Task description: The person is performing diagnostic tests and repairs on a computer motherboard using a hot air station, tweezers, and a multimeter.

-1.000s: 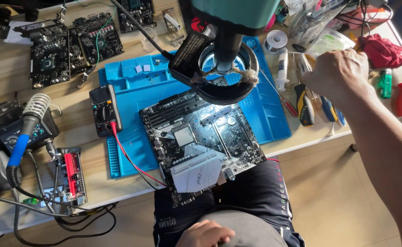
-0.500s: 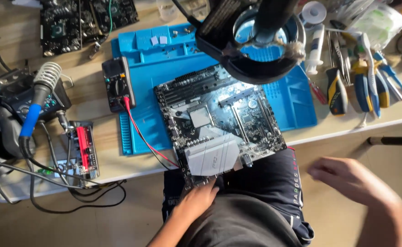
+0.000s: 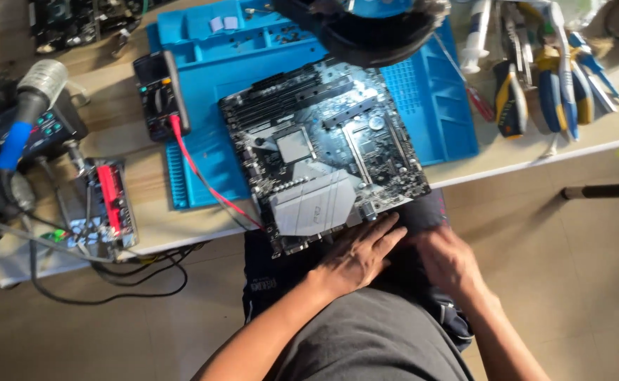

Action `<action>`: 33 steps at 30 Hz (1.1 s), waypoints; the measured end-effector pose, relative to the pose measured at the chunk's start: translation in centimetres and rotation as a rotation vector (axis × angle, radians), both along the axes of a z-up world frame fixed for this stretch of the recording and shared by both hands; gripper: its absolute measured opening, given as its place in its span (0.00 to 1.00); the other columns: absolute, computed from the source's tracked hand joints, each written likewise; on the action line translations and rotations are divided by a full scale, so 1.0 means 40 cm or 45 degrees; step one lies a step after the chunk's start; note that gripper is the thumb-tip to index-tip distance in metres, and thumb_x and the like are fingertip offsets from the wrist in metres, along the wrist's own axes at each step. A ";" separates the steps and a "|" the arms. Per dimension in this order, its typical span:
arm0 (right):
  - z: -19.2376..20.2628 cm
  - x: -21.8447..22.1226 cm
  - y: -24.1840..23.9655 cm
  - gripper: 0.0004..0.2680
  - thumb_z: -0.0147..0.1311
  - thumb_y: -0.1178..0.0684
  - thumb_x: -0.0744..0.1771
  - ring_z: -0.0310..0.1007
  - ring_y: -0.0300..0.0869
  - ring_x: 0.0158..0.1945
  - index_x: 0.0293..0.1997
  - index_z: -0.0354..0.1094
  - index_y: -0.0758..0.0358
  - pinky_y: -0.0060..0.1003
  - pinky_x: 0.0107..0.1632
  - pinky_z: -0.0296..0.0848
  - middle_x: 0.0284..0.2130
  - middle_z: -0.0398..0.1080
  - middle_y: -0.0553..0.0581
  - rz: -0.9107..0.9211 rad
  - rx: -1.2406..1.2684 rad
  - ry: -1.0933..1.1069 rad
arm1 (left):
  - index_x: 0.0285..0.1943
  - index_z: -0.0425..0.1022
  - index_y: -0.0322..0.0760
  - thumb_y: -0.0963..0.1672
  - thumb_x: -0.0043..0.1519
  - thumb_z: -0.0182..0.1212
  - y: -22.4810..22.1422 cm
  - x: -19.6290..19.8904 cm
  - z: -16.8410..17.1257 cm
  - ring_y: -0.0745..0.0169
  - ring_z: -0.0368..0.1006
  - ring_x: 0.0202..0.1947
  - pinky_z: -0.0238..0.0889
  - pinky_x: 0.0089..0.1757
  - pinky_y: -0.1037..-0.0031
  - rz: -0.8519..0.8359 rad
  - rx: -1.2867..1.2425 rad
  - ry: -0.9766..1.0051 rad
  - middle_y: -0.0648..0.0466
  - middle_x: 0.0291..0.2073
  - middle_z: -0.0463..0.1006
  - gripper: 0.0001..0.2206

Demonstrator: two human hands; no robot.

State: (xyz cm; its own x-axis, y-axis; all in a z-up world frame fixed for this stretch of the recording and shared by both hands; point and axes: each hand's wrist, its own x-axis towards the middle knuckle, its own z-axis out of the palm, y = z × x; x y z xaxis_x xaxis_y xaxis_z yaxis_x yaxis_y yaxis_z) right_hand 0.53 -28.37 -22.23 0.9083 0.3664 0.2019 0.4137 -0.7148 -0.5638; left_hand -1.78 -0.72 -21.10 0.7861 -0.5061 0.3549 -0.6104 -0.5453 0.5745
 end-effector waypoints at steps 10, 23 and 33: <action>0.004 -0.127 0.082 0.07 0.58 0.48 0.71 0.74 0.51 0.38 0.53 0.77 0.52 0.47 0.45 0.73 0.35 0.73 0.52 0.083 -0.315 -0.087 | 0.45 0.76 0.33 0.45 0.75 0.59 0.145 -0.045 -0.037 0.45 0.76 0.42 0.69 0.46 0.57 -0.020 0.015 0.637 0.46 0.36 0.81 0.10; 0.023 -0.134 0.105 0.05 0.60 0.46 0.69 0.71 0.47 0.33 0.48 0.78 0.45 0.45 0.35 0.68 0.29 0.70 0.47 0.099 -0.457 -0.277 | 0.75 0.71 0.42 0.57 0.71 0.37 0.125 0.049 -0.129 0.42 0.69 0.72 0.61 0.68 0.54 0.383 -0.156 1.573 0.44 0.72 0.74 0.31; -0.014 -0.107 0.102 0.03 0.61 0.46 0.69 0.73 0.48 0.34 0.44 0.79 0.46 0.46 0.38 0.69 0.29 0.72 0.49 -0.012 -0.356 -0.222 | 0.83 0.61 0.35 0.48 0.74 0.27 0.096 0.037 0.027 0.44 0.57 0.81 0.52 0.73 0.54 0.762 -0.150 1.925 0.41 0.83 0.59 0.30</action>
